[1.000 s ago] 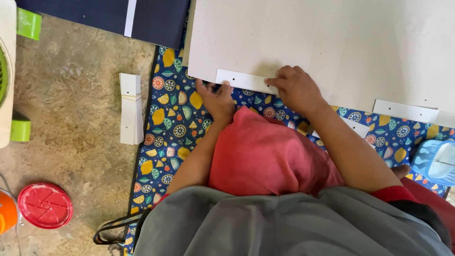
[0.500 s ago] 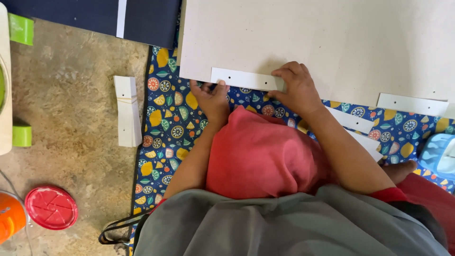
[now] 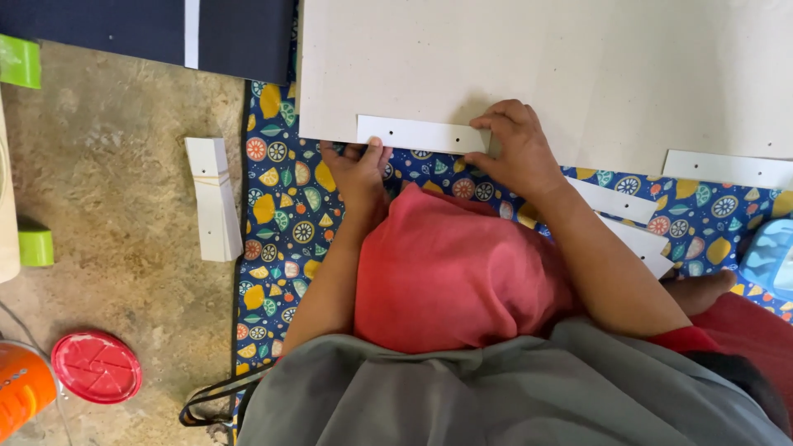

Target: Assembling cardboard components by applying glue to small strips and attaching them to a larger board to create a structure.

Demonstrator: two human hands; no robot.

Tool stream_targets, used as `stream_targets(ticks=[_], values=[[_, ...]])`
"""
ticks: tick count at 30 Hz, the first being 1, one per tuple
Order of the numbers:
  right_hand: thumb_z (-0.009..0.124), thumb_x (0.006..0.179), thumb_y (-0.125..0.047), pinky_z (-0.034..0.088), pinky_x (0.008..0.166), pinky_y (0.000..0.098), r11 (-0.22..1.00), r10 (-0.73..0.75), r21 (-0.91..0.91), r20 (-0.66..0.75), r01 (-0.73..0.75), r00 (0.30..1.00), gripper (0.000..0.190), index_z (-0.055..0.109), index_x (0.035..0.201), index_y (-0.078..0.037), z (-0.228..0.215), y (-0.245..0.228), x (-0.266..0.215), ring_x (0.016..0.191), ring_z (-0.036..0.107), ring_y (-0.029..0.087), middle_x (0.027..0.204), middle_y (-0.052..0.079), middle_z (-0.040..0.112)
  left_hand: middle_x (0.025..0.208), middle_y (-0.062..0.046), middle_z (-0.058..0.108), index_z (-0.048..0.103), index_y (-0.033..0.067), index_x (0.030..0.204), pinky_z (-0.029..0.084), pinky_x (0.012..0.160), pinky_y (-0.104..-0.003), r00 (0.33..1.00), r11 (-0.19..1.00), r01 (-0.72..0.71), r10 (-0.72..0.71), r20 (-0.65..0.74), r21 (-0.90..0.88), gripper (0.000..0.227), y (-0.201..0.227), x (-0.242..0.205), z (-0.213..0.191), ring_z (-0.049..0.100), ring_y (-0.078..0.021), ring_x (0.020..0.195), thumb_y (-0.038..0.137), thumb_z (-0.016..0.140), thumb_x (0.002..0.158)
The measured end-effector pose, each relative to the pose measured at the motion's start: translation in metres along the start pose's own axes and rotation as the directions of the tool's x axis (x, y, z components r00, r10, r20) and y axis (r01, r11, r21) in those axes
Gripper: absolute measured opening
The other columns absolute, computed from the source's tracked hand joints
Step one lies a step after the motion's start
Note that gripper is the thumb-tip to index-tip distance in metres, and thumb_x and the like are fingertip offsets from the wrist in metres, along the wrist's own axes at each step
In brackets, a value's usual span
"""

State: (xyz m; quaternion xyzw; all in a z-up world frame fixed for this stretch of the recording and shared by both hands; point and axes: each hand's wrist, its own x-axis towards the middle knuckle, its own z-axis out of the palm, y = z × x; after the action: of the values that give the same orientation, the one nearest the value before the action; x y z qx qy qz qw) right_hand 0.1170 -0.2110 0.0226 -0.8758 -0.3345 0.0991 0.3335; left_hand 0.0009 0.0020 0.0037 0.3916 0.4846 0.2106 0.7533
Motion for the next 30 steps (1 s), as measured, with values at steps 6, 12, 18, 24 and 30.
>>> stream_targets(ticks=[6, 12, 18, 24, 30], values=[[0.097, 0.072, -0.02, 0.052, 0.098, 0.0427, 1.0, -0.012, 0.029, 0.005, 0.012, 1.0, 0.051, 0.074, 0.117, -0.01, -0.001, 0.002, -0.001, 0.106, 0.059, 0.034, 0.119, 0.008, 0.057, 0.127, -0.019, 0.056, 0.003, 0.0179, 0.164, 0.055, 0.098, -0.062, 0.999, 0.995, 0.049, -0.048, -0.014, 0.082, 0.095, 0.005, -0.001, -0.001, 0.061, -0.0345, 0.122, -0.006, 0.065, 0.097], [0.096, 0.074, -0.016, 0.053, 0.097, 0.0423, 0.998, -0.014, 0.055, -0.003, 0.014, 1.0, 0.047, 0.074, 0.114, -0.009, 0.0, 0.002, 0.001, 0.107, 0.059, 0.034, 0.118, 0.008, 0.058, 0.131, -0.019, 0.054, 0.002, 0.0143, 0.164, 0.054, 0.101, -0.061, 0.998, 0.996, 0.065, -0.065, -0.006, 0.064, 0.093, 0.012, -0.003, 0.001, 0.059, -0.0327, 0.125, -0.006, 0.064, 0.098], [0.096, 0.073, -0.016, 0.054, 0.097, 0.0425, 0.998, -0.032, 0.044, -0.039, 0.034, 0.999, 0.047, 0.074, 0.114, -0.01, 0.004, 0.006, -0.002, 0.107, 0.059, 0.033, 0.118, 0.007, 0.057, 0.129, -0.017, 0.055, 0.004, 0.0149, 0.164, 0.056, 0.099, -0.059, 0.997, 0.995, 0.074, -0.073, -0.027, 0.072, 0.093, 0.013, -0.004, 0.004, 0.059, -0.0299, 0.123, -0.006, 0.065, 0.097], [0.097, 0.074, -0.017, 0.054, 0.096, 0.0406, 0.996, -0.086, -0.015, -0.066, 0.085, 0.994, 0.045, 0.076, 0.113, -0.009, 0.009, 0.01, -0.004, 0.107, 0.06, 0.032, 0.117, 0.007, 0.058, 0.131, -0.02, 0.052, 0.007, 0.0123, 0.163, 0.058, 0.096, -0.058, 0.991, 0.992, 0.107, -0.101, -0.088, 0.062, 0.094, 0.02, -0.006, 0.009, 0.058, -0.0314, 0.122, -0.005, 0.068, 0.094], [0.096, 0.074, -0.016, 0.056, 0.094, 0.0425, 0.992, -0.127, -0.011, -0.139, 0.127, 0.982, 0.046, 0.077, 0.116, -0.01, 0.006, 0.005, -0.004, 0.104, 0.063, 0.033, 0.116, 0.008, 0.062, 0.129, -0.02, 0.051, 0.009, 0.0123, 0.162, 0.057, 0.096, -0.06, 0.994, 0.996, 0.063, -0.057, -0.09, 0.059, 0.096, 0.01, -0.001, 0.006, 0.057, -0.0304, 0.122, -0.007, 0.07, 0.09]])
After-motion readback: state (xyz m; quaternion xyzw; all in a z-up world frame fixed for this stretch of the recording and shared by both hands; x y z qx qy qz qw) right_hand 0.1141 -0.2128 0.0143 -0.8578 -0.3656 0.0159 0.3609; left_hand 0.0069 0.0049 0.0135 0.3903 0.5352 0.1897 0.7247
